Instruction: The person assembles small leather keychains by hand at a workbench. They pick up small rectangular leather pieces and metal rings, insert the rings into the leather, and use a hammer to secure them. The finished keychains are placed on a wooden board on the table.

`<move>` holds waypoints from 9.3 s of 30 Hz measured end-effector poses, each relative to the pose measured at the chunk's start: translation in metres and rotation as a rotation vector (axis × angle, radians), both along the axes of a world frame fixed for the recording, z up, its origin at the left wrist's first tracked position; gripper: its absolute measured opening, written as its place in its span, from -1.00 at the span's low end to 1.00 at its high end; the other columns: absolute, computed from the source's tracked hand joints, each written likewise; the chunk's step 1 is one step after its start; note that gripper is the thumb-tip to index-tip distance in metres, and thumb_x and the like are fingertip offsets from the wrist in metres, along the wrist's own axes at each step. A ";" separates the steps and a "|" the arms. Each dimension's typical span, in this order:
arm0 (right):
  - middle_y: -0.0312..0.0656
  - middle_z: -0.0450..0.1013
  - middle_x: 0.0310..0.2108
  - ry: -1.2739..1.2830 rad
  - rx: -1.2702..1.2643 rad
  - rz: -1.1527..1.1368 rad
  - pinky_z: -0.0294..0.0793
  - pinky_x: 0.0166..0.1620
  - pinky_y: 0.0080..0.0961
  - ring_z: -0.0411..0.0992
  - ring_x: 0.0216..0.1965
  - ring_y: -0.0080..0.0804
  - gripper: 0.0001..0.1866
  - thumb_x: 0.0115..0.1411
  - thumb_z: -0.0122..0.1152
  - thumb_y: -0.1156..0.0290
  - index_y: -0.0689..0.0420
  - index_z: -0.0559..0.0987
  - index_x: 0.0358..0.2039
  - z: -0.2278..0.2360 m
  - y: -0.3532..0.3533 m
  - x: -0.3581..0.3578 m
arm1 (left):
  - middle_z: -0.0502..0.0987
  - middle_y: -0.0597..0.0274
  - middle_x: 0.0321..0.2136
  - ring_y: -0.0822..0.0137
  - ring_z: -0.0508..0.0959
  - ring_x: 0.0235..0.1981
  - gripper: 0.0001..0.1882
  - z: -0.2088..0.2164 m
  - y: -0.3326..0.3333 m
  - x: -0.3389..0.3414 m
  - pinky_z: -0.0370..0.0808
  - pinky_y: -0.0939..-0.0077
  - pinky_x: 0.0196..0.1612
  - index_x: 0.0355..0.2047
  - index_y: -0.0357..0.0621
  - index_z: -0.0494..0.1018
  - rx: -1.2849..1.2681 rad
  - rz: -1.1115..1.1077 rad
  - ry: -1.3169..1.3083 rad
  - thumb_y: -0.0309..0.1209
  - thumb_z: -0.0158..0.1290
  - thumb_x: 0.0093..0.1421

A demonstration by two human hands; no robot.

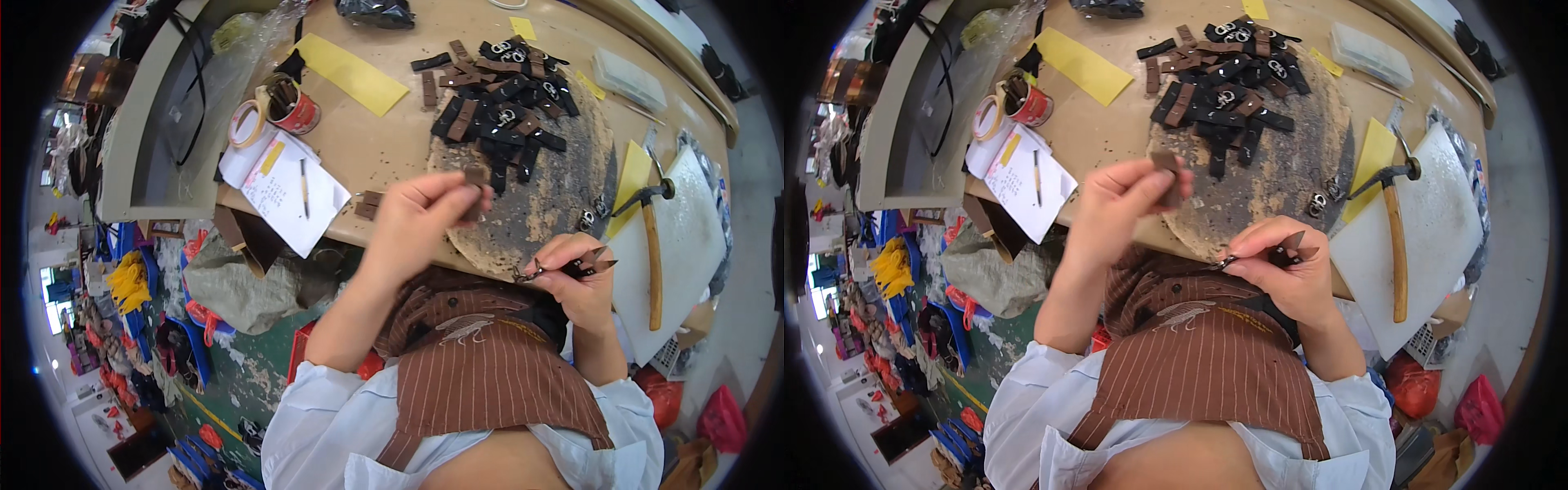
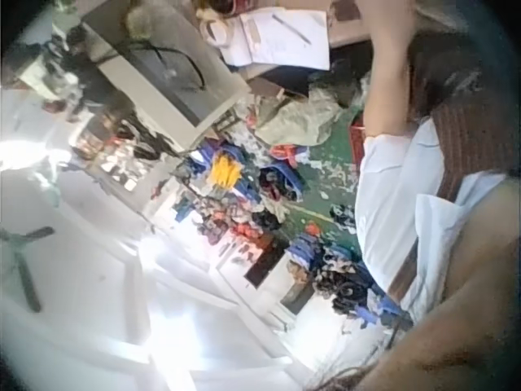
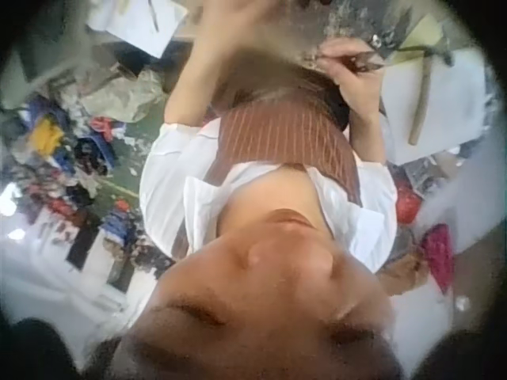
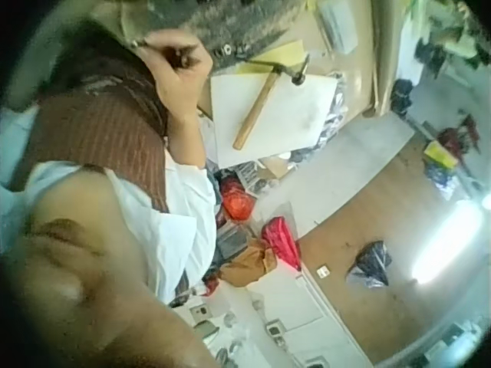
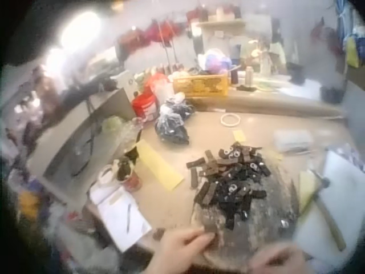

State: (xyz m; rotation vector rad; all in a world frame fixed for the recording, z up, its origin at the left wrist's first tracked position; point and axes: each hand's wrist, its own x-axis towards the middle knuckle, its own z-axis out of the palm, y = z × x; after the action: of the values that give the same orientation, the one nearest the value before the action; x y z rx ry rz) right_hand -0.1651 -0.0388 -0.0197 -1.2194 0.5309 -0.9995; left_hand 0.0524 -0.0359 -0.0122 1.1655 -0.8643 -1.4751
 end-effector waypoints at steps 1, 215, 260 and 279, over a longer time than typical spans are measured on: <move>-0.09 0.48 -0.41 -0.001 -0.023 -0.011 0.45 -0.30 -0.63 0.47 -0.30 -0.44 -0.78 -0.09 0.21 0.78 0.23 0.48 -0.42 0.001 -0.003 0.002 | 0.54 0.16 -0.32 0.42 0.53 -0.29 -0.79 0.003 0.006 -0.014 0.50 0.55 -0.22 -0.20 -0.38 0.44 -0.007 -0.018 0.051 -0.54 -0.06 0.18; -0.20 0.47 -0.45 0.774 -0.030 -0.290 0.45 -0.38 -0.62 0.45 -0.48 -0.54 -0.87 0.08 0.13 0.55 0.30 0.51 -0.33 -0.032 -0.047 -0.024 | 0.53 0.18 -0.29 0.49 0.54 -0.32 -0.76 -0.020 0.024 -0.027 0.52 0.64 -0.29 -0.12 -0.35 0.38 -0.084 0.043 -0.044 -0.51 -0.07 0.20; -0.24 0.45 -0.48 0.320 -0.271 -0.108 0.33 -0.44 -0.74 0.38 -0.47 -0.64 -0.83 -0.13 0.33 0.66 0.20 0.56 -0.48 -0.002 -0.006 -0.008 | 0.54 0.23 -0.35 0.59 0.49 -0.38 -0.74 -0.004 0.045 -0.057 0.45 0.72 -0.30 -0.11 -0.34 0.41 -0.047 -0.036 -0.010 -0.51 -0.05 0.20; -0.34 0.32 -0.36 0.258 0.057 -0.062 0.27 -0.35 -0.80 0.26 -0.45 -0.74 -0.85 0.02 0.22 0.58 0.23 0.47 -0.36 -0.001 -0.001 -0.003 | 0.52 0.13 -0.26 0.48 0.50 -0.24 -0.69 -0.016 0.046 -0.052 0.45 0.64 -0.17 -0.07 -0.33 0.36 -0.021 -0.110 0.127 -0.55 0.02 0.14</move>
State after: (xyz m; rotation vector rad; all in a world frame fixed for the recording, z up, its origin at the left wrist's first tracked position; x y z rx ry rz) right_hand -0.1682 -0.0393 -0.0210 -1.2950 0.7985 -0.8775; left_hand 0.0008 0.0104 -0.0286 1.0109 -0.8654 -1.6075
